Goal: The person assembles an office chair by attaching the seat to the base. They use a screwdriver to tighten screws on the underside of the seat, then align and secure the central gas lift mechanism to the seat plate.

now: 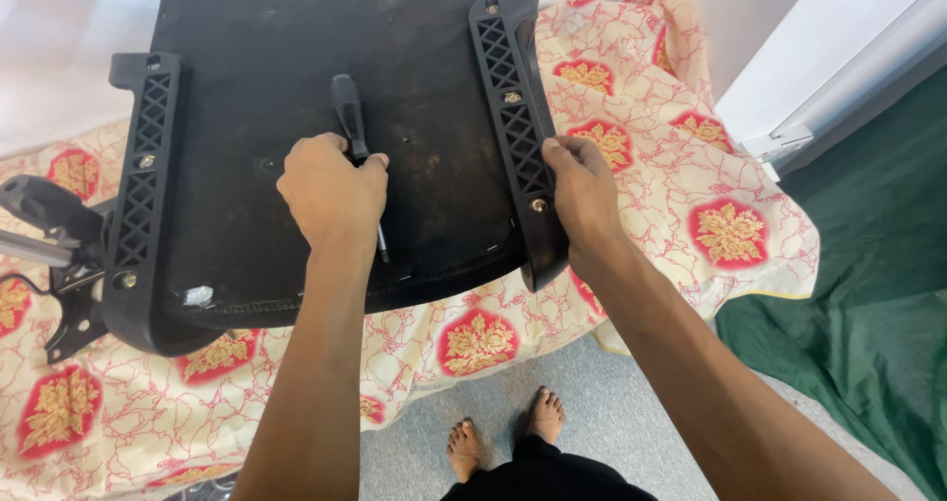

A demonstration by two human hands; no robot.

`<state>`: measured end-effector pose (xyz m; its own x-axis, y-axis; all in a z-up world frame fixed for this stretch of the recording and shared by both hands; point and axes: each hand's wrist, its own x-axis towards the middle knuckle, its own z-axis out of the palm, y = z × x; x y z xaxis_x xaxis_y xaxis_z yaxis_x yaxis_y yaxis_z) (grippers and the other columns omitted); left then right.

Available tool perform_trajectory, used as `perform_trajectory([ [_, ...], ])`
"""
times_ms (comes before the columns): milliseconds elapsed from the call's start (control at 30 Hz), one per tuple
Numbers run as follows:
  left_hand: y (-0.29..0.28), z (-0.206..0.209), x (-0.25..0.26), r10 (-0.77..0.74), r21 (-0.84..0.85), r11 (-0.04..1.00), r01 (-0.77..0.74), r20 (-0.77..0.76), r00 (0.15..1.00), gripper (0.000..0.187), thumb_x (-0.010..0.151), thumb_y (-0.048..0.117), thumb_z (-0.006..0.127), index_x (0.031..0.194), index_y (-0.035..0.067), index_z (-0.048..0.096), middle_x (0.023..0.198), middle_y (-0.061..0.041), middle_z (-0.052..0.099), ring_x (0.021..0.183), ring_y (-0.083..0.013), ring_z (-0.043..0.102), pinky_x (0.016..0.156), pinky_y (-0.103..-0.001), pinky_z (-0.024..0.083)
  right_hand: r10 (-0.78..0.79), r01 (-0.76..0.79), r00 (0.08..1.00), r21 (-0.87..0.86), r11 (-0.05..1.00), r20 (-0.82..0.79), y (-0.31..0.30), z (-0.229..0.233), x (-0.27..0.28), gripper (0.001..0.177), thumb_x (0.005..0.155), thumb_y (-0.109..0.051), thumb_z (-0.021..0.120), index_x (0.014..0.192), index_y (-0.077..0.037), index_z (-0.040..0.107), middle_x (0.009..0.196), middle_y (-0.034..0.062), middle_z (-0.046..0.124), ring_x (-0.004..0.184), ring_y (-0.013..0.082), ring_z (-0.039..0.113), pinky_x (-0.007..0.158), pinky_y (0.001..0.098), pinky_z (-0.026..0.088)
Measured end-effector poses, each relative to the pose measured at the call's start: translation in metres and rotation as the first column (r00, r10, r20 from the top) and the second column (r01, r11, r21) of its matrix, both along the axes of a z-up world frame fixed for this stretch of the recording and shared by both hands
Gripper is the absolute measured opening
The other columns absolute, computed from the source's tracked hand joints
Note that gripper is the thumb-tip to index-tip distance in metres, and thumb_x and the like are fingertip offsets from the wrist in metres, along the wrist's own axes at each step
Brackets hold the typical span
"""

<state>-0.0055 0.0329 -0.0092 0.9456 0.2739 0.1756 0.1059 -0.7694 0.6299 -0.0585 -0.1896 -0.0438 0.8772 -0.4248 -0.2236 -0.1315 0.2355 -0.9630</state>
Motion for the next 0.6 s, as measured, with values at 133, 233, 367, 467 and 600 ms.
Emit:
perform_trajectory([
  [133, -0.009, 0.008, -0.001, -0.001, -0.150, 0.989, -0.006, -0.043, 0.999, 0.033, 0.082, 0.025, 0.081, 0.107, 0.004, 0.077, 0.087, -0.012, 0.074, 0.075, -0.0253, 0.073, 0.072, -0.039, 0.058, 0.021, -0.022, 1.000, -0.023, 0.999, -0.021, 0.000, 0.009, -0.004, 0.040, 0.093, -0.026, 0.064, 0.125, -0.004, 0.059, 0.111, 0.0067, 0.069, 0.096, 0.0138, 0.066, 0.083, 0.0299, 0.054],
  [233, -0.019, 0.012, -0.009, -0.079, -0.339, 0.940, 0.039, -0.106, 0.991, 0.028, 0.086, 0.022, 0.077, 0.109, 0.006, 0.079, 0.081, -0.011, 0.075, 0.070, -0.0190, 0.071, 0.069, -0.035, 0.054, -0.002, 0.001, 1.000, -0.086, 0.996, -0.017, 0.005, 0.020, -0.007, 0.044, 0.088, -0.023, 0.068, 0.127, -0.003, 0.060, 0.114, 0.0065, 0.069, 0.099, 0.0135, 0.067, 0.086, 0.0304, 0.054],
  [367, -0.035, 0.017, -0.018, -0.253, -0.583, 0.789, 0.192, -0.023, 0.967, 0.027, 0.087, 0.016, 0.074, 0.111, 0.004, 0.079, 0.075, -0.004, 0.071, 0.063, -0.0102, 0.063, 0.061, -0.026, 0.050, -0.020, 0.016, 1.000, -0.269, 0.963, -0.014, 0.015, 0.039, -0.010, 0.048, 0.084, -0.022, 0.070, 0.127, -0.004, 0.062, 0.116, 0.0058, 0.067, 0.099, 0.0161, 0.069, 0.084, 0.0321, 0.055],
  [467, -0.043, 0.016, -0.027, -0.442, -0.767, 0.565, 0.304, 0.029, 0.896, 0.028, 0.089, 0.013, 0.070, 0.113, 0.002, 0.079, 0.072, 0.000, 0.067, 0.061, -0.0070, 0.057, 0.055, -0.024, 0.046, 0.075, -0.062, 0.995, -0.175, 0.983, 0.065, 0.020, 0.049, -0.009, 0.047, 0.086, -0.026, 0.070, 0.127, -0.004, 0.062, 0.111, 0.0078, 0.071, 0.097, 0.0169, 0.069, 0.083, 0.0311, 0.055],
  [600, -0.055, 0.010, -0.034, -0.617, -0.819, 0.410, 0.402, 0.075, 0.783, 0.029, 0.088, 0.011, 0.072, 0.114, -0.002, 0.077, 0.073, -0.001, 0.065, 0.062, -0.0064, 0.057, 0.054, -0.023, 0.045, 0.161, -0.129, 0.975, -0.197, 0.972, 0.155, 0.017, 0.056, -0.008, 0.037, 0.094, -0.030, 0.071, 0.118, -0.002, 0.067, 0.099, 0.0054, 0.066, 0.089, 0.0118, 0.058, 0.079, 0.0277, 0.050],
])
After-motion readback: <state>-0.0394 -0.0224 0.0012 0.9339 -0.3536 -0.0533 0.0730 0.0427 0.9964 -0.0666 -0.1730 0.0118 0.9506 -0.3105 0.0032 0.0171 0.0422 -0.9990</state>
